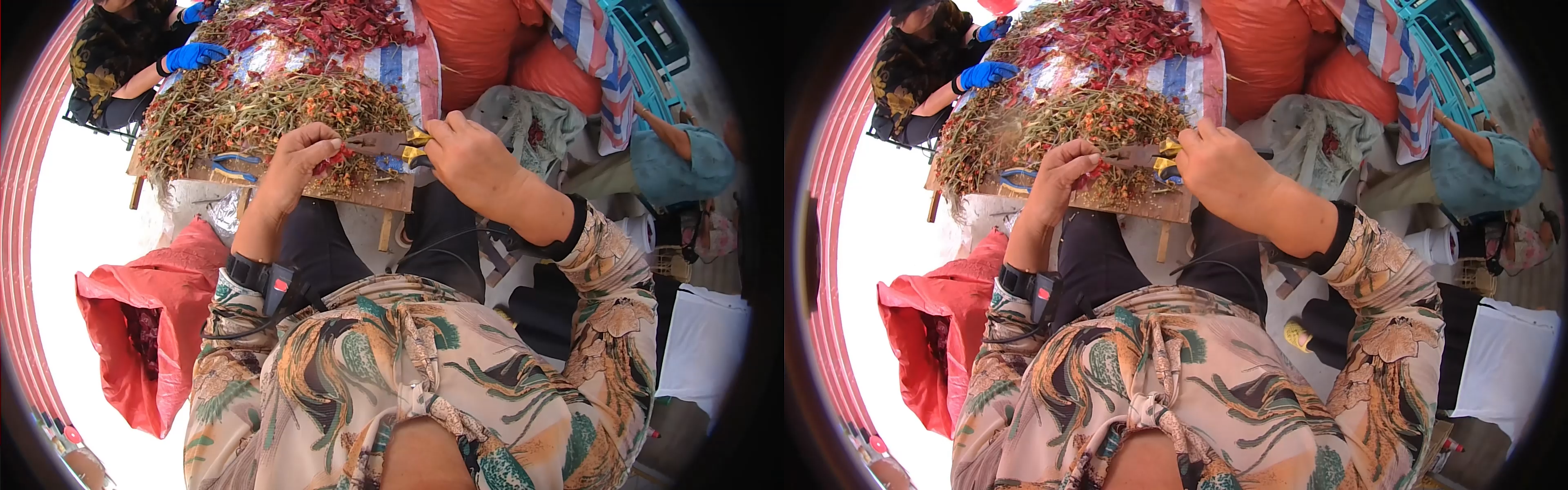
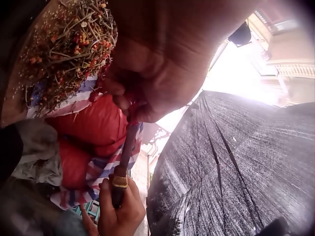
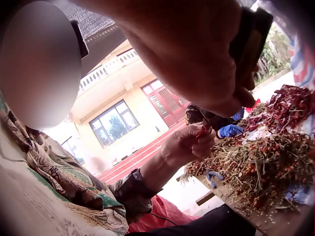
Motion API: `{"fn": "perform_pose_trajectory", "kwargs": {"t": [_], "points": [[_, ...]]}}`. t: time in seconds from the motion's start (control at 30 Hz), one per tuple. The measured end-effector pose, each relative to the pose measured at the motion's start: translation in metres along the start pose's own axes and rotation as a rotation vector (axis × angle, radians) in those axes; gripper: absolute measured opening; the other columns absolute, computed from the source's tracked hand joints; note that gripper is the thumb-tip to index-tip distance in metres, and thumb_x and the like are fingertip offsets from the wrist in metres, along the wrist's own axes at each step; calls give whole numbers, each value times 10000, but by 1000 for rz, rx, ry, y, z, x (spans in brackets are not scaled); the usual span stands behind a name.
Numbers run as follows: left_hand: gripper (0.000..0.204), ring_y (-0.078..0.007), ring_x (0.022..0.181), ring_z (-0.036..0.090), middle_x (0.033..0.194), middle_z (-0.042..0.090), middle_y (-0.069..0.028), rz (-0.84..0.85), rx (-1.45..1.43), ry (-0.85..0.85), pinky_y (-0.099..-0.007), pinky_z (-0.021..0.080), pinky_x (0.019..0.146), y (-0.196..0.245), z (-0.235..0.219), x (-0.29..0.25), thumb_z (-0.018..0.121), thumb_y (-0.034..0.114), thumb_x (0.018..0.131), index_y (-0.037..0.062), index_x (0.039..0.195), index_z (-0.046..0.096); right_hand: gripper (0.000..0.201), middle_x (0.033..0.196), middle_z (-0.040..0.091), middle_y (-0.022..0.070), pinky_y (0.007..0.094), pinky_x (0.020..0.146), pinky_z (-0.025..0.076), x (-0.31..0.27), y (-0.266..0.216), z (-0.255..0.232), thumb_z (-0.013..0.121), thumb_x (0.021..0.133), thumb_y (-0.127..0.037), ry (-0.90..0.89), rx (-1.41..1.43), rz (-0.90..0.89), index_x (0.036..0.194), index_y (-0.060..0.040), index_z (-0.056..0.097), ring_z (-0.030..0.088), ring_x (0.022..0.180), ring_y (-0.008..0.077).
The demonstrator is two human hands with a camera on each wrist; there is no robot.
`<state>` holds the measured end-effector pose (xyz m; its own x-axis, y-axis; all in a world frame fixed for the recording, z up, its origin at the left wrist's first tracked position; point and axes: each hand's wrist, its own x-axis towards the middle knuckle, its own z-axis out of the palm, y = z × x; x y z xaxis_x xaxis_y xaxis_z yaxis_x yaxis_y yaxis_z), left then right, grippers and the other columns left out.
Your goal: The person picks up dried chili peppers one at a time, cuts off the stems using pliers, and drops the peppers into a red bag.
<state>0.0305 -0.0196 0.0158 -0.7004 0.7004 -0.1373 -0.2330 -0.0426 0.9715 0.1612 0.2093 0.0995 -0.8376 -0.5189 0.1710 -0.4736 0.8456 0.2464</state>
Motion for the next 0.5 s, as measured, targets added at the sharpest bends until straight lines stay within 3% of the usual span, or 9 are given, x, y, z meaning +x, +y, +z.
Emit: {"fn": "perform_pose_trajectory", "kwargs": {"t": [0.17,0.27,0.37,0.5], "points": [[101,-26,623,465,733,564,39,53,11,28,-189,359,558,1,4,-1,590,154,908,59,891,619,131,857,556,115,353,712,491,-6,-9,3,628,749,-147,-31,232,165,798,-27,612,556,869,284],[102,-26,616,440,715,530,48,140,52,53,-192,348,553,3,9,-4,578,139,918,49,879,608,185,801,594,145,378,688,482,-11,-16,11,640,791,-192,12,400,279,789,-9,618,593,797,313],[135,-36,651,455,738,548,33,229,117,81,-205,380,582,0,11,-7,575,144,929,16,916,615,254,642,560,133,372,611,443,-10,-21,6,632,827,-224,-210,870,547,766,20,601,577,619,249],[103,-37,669,447,765,554,28,320,158,182,-206,382,601,-5,16,-11,592,105,920,6,922,622,337,555,461,78,344,550,380,-16,-23,12,617,857,-262,-243,1266,638,740,49,560,447,544,141]]}}
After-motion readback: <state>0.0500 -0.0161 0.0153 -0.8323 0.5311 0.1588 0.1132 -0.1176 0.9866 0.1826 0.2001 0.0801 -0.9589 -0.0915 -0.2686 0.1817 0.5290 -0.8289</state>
